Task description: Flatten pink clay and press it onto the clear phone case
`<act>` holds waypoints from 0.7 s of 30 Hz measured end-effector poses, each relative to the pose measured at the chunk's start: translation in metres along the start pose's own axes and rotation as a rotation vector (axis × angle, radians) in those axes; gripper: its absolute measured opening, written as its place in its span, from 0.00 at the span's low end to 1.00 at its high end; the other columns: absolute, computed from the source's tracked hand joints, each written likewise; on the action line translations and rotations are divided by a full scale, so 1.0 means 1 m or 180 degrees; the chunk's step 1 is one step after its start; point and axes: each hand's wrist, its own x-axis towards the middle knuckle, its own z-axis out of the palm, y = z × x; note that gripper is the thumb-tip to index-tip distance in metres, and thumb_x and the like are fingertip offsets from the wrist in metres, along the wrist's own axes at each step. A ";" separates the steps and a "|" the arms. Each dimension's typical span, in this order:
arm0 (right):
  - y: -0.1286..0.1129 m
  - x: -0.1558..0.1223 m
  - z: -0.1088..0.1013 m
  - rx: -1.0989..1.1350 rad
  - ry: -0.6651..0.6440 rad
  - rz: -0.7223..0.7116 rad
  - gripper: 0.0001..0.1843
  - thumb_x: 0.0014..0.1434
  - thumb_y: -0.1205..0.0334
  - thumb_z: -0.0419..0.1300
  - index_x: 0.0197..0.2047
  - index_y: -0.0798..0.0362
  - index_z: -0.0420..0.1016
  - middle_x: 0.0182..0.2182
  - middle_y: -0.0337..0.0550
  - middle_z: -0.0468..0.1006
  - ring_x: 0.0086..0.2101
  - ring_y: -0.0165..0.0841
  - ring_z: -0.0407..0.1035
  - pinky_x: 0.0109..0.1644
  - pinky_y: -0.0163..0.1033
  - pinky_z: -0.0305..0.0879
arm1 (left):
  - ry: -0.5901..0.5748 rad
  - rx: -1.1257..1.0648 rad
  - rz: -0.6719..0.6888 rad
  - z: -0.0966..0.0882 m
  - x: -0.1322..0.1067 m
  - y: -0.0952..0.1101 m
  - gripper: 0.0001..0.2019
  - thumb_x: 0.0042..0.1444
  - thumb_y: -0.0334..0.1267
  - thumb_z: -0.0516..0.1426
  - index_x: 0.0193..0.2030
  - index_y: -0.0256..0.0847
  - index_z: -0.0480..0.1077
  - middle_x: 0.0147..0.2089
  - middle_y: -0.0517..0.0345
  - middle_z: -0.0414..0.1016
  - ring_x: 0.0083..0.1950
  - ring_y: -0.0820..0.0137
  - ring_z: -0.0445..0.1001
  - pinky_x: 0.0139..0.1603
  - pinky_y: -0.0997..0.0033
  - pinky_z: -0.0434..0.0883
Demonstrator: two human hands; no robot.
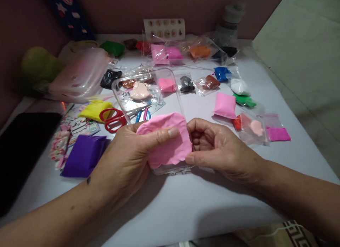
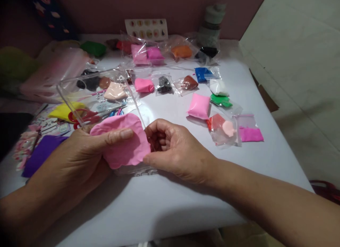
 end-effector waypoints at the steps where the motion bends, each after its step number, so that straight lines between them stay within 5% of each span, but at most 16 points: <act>1: -0.001 0.000 0.000 0.0003 -0.0001 0.0031 0.16 0.46 0.78 0.66 0.36 0.53 0.68 0.33 0.35 0.70 0.34 0.27 0.66 0.40 0.32 0.64 | 0.0033 0.0005 0.0032 0.000 0.000 0.000 0.08 0.53 0.23 0.59 0.38 0.33 0.78 0.34 0.52 0.80 0.32 0.68 0.78 0.35 0.73 0.76; 8: -0.002 -0.002 0.003 -0.0734 0.0194 0.0050 0.09 0.55 0.64 0.65 0.30 0.54 0.68 0.28 0.37 0.68 0.31 0.29 0.64 0.34 0.34 0.60 | 0.0196 0.0023 0.0060 0.000 0.000 0.001 0.05 0.50 0.23 0.61 0.34 0.32 0.76 0.32 0.54 0.77 0.32 0.71 0.75 0.33 0.77 0.75; 12: -0.001 -0.003 0.002 -0.1182 0.0257 0.0008 0.04 0.57 0.65 0.61 0.31 0.55 0.71 0.29 0.39 0.72 0.32 0.30 0.65 0.36 0.36 0.62 | 0.0253 0.0046 0.0054 -0.001 -0.001 0.000 0.04 0.50 0.25 0.63 0.34 0.32 0.76 0.34 0.54 0.76 0.31 0.72 0.73 0.32 0.76 0.74; 21: 0.003 -0.005 -0.001 -0.0725 0.0100 -0.0013 0.03 0.57 0.68 0.62 0.33 0.54 0.71 0.33 0.39 0.72 0.35 0.31 0.66 0.42 0.39 0.64 | 0.0065 -0.0080 0.0128 0.001 0.000 0.001 0.04 0.52 0.25 0.64 0.35 0.33 0.77 0.34 0.56 0.76 0.33 0.72 0.73 0.35 0.76 0.74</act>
